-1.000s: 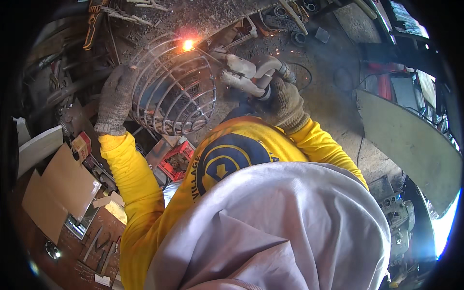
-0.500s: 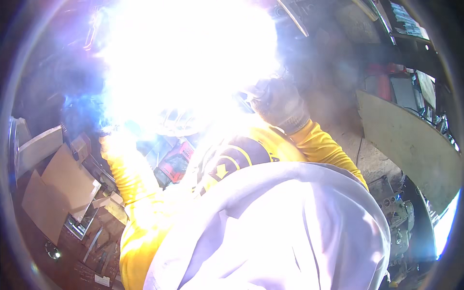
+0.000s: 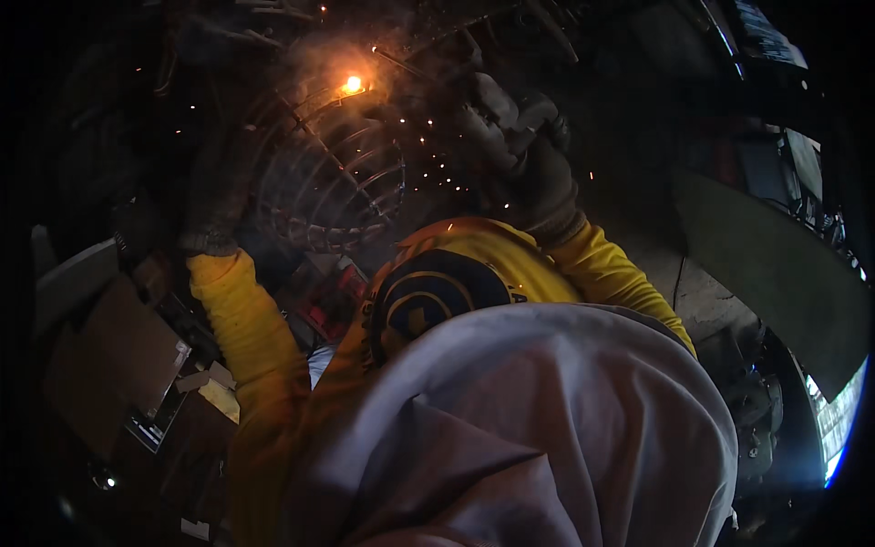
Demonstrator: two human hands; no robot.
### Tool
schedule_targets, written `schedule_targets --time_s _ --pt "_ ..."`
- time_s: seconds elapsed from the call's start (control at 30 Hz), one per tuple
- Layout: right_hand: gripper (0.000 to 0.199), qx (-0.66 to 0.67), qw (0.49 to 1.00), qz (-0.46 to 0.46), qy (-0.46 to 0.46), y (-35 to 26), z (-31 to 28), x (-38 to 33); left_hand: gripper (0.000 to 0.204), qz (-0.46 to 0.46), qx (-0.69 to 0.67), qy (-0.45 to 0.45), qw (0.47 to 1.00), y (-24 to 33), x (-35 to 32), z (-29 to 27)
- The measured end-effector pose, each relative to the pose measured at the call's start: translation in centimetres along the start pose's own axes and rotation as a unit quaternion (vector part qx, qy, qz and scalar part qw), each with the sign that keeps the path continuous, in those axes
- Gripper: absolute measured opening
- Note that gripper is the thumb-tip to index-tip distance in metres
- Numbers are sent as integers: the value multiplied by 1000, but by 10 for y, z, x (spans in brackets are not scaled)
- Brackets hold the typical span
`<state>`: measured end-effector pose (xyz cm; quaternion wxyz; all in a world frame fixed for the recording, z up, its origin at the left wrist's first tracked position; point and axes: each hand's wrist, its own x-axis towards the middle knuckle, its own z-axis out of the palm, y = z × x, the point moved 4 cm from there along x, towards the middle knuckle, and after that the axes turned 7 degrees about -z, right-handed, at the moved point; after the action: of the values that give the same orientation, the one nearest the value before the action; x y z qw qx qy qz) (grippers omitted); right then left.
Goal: The person welds a wire basket with a welding rod, rotating the basket and applying the rod to joints, and then taps the joints with a metal tool.
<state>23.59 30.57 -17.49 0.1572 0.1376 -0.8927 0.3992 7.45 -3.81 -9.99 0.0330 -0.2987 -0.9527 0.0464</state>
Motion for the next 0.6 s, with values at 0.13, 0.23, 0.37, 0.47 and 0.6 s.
schedule_targets --time_s 0.13,0.23,0.37,0.47,0.6 --pt "62 7 1000 -1 2 5 4 -3 37 -143 -271 -83 948 16 15 -13" --pt "71 9 1000 -10 -27 1 2 -2 39 -215 -335 -78 914 20 13 -17" --pt "68 4 999 29 -30 2 4 -7 43 -210 -279 -41 936 16 5 -10" --pt "57 48 995 84 -23 8 8 -14 46 -198 -260 -12 945 15 -1 -5" --pt "74 78 990 109 -54 14 16 -25 50 -195 -283 12 939 16 -2 0"
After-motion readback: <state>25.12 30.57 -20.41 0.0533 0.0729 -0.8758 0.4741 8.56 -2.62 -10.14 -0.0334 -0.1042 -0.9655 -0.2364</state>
